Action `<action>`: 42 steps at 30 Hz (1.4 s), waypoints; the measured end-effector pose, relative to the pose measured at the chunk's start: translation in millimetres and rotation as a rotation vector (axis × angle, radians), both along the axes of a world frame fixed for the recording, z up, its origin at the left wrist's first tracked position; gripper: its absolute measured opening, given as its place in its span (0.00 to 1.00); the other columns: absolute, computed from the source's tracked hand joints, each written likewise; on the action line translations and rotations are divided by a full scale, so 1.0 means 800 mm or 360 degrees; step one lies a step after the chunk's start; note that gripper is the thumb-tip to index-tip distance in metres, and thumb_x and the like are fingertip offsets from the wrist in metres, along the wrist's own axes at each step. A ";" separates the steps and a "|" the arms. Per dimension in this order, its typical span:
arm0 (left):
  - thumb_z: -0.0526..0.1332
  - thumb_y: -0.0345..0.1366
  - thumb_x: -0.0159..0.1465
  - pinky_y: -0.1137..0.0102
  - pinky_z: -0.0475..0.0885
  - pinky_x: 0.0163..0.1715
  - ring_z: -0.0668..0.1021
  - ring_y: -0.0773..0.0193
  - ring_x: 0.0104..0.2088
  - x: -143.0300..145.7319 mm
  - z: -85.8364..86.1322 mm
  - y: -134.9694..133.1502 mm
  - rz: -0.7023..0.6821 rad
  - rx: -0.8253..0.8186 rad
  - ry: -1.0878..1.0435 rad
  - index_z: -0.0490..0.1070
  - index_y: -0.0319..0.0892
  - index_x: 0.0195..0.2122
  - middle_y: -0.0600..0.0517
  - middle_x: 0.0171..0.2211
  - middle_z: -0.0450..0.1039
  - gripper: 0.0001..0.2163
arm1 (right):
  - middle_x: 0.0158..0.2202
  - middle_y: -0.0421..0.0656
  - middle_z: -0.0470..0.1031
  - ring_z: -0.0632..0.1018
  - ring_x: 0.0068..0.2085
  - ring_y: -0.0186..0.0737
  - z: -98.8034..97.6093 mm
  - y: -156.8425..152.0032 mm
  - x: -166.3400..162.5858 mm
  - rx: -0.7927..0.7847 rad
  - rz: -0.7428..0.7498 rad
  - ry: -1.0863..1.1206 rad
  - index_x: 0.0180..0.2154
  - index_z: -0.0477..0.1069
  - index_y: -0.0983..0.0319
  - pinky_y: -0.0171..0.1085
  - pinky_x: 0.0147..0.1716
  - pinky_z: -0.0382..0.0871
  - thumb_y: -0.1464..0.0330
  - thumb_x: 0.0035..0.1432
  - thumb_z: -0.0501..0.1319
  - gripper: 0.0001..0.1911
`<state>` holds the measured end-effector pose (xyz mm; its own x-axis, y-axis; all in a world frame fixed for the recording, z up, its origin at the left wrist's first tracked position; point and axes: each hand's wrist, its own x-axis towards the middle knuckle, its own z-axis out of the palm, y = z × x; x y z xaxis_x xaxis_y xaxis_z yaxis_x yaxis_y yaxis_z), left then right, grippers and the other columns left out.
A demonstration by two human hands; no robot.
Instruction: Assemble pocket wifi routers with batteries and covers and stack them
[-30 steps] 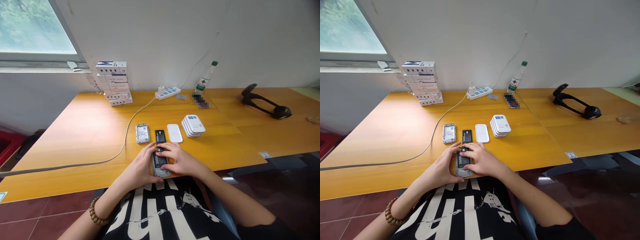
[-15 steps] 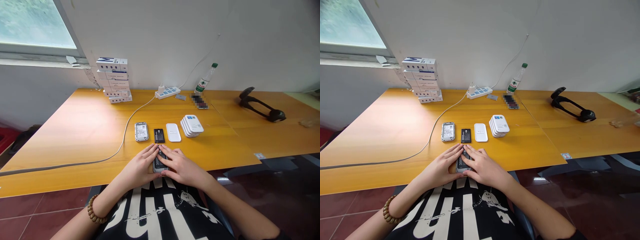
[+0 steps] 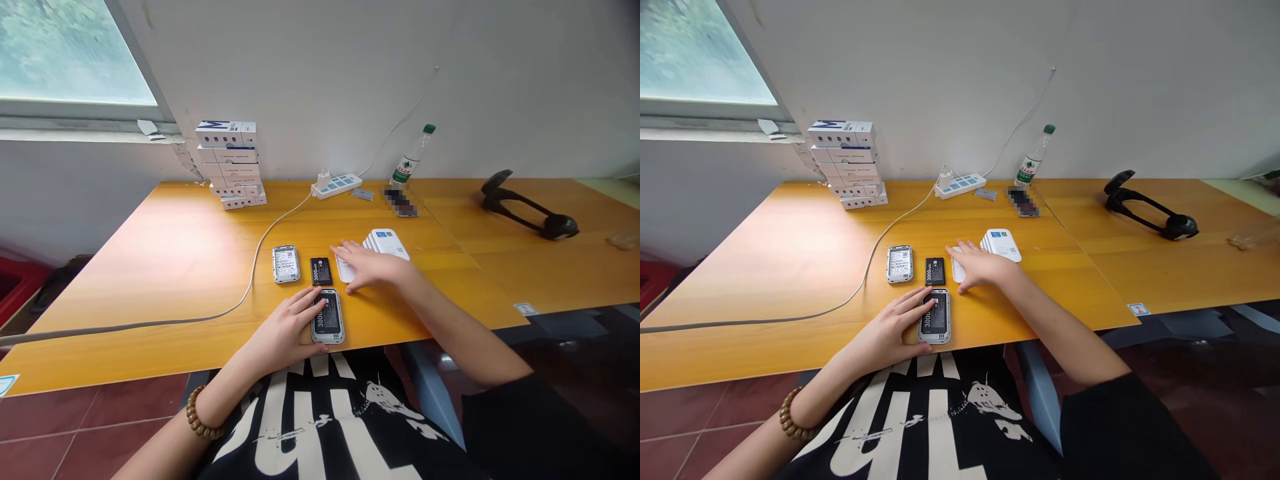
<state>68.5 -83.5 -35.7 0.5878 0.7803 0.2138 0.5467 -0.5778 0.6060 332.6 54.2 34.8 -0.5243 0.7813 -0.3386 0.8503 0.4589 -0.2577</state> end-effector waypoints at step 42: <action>0.78 0.47 0.58 0.37 0.70 0.66 0.70 0.36 0.70 0.007 0.010 0.003 0.0069 -0.0013 -0.0125 0.54 0.48 0.73 0.36 0.70 0.64 0.48 | 0.78 0.48 0.50 0.56 0.77 0.60 -0.032 -0.144 0.002 -0.0213 0.0080 0.0762 0.62 0.68 0.52 0.62 0.73 0.56 0.65 0.56 0.74 0.34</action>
